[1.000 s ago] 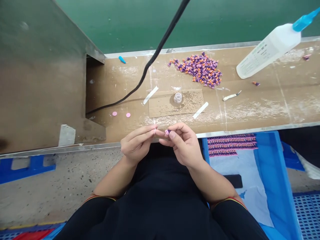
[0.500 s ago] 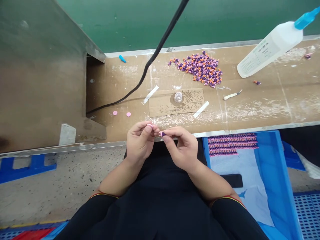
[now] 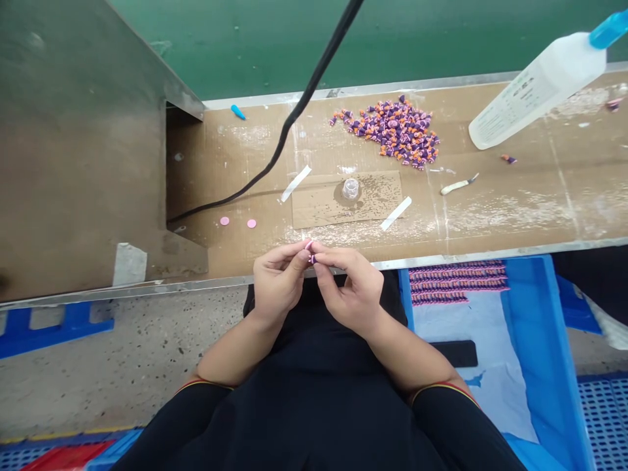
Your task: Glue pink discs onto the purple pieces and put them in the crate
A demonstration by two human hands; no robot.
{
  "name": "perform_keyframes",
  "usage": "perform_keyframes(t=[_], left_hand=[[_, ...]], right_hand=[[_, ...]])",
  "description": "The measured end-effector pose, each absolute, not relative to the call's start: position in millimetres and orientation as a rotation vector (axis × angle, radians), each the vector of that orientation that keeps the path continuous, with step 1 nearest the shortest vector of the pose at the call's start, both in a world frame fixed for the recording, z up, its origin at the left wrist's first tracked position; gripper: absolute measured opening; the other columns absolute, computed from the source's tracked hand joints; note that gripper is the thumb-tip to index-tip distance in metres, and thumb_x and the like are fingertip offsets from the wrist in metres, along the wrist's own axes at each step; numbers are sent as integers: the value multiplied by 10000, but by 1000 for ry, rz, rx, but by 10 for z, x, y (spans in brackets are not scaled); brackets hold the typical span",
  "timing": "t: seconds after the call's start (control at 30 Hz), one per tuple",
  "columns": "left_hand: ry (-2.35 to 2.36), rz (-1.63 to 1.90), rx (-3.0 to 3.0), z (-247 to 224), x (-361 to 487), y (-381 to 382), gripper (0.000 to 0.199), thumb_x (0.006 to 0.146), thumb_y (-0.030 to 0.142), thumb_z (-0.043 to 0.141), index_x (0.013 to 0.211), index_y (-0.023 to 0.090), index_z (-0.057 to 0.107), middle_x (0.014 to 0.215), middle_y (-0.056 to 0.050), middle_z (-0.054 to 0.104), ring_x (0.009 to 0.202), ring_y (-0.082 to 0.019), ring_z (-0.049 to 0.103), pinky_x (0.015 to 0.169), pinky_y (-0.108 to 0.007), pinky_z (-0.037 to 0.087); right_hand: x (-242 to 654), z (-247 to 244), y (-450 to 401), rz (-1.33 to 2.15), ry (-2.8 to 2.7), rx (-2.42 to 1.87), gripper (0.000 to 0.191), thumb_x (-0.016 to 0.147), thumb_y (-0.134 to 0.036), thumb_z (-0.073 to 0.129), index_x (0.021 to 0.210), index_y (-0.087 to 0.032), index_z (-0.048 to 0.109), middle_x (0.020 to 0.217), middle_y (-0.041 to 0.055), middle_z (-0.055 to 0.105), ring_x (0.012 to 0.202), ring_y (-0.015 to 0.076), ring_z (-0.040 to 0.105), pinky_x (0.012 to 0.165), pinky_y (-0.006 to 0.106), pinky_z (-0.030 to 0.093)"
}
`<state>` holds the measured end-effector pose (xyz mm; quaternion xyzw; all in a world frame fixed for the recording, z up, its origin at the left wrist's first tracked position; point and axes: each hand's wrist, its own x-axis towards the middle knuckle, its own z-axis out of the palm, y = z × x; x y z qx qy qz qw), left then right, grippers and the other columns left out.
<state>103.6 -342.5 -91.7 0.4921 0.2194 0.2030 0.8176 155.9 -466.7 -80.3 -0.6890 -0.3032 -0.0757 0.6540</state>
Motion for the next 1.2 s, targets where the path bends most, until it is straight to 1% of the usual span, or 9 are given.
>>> perform_keyframes(t=[0.1,0.2,0.37,0.5,0.67,0.8,0.93,1.07,1.2], left_hand=[[481,370,897,-898,1057,-3425,287,758,457,1042,939,287,899,959,-57,857,857,-166,830,820,-234,701],[506,311,781,-887,1061,-3435,302,723,456,1062,917,292,898,969,-51,856,859,-152,811,828,-234,683],[518,298,776,-874,1045,-3458,303,705,449,1072,891,284,900,902,-48,839,733,-95,720,713,-181,604],[516,324,793,-850,1040,-3484,304,694,463,1076,877,297,900,891,-51,837,771,-111,741,765,-195,627],[520,341,818,-852,1038,-3500,307,690,479,1076,874,308,899,828,-40,822,737,-99,736,761,-182,629],[475,383,872,-873,1039,-3517,269,743,487,1047,900,327,899,877,-44,843,781,-119,786,778,-182,655],[428,492,982,-910,1017,-3551,191,836,461,992,956,345,898,1003,-47,862,917,-155,839,867,-205,686],[373,564,1082,-948,982,-3576,123,922,404,929,1025,348,896,1063,-49,863,1013,-165,844,948,-217,682],[374,584,1134,-947,962,-3580,102,954,377,899,1048,339,896,1075,-53,862,1029,-184,843,955,-260,694]], right_hand=[[1574,-817,-4651,-194,-681,-1568,243,1017,-103,732,1177,-279,782,1139,53,869,1055,250,861,893,411,750],[1598,-837,-4624,-285,-681,-1590,229,1006,-109,755,1151,-282,796,1053,38,869,992,241,861,859,409,748],[1633,-848,-4600,-375,-724,-1633,211,1014,-130,756,1137,-297,796,986,21,865,931,246,862,800,432,749],[1645,-844,-4607,-380,-772,-1628,246,992,-93,782,1140,-289,801,961,24,859,937,244,853,821,438,742],[1643,-850,-4606,-377,-763,-1608,267,986,-71,778,1146,-283,803,967,26,859,954,244,851,825,431,739],[1638,-855,-4604,-387,-754,-1627,264,1001,-79,764,1151,-294,796,981,20,861,946,241,854,813,436,744],[1636,-852,-4613,-413,-766,-1644,273,991,-71,777,1157,-287,791,979,18,861,951,238,860,807,411,750],[1639,-844,-4614,-451,-799,-1632,305,974,-48,786,1167,-284,794,968,10,860,957,235,860,818,397,755],[1636,-838,-4614,-476,-809,-1627,343,961,-40,798,1191,-294,800,966,9,859,939,241,863,821,408,764]])
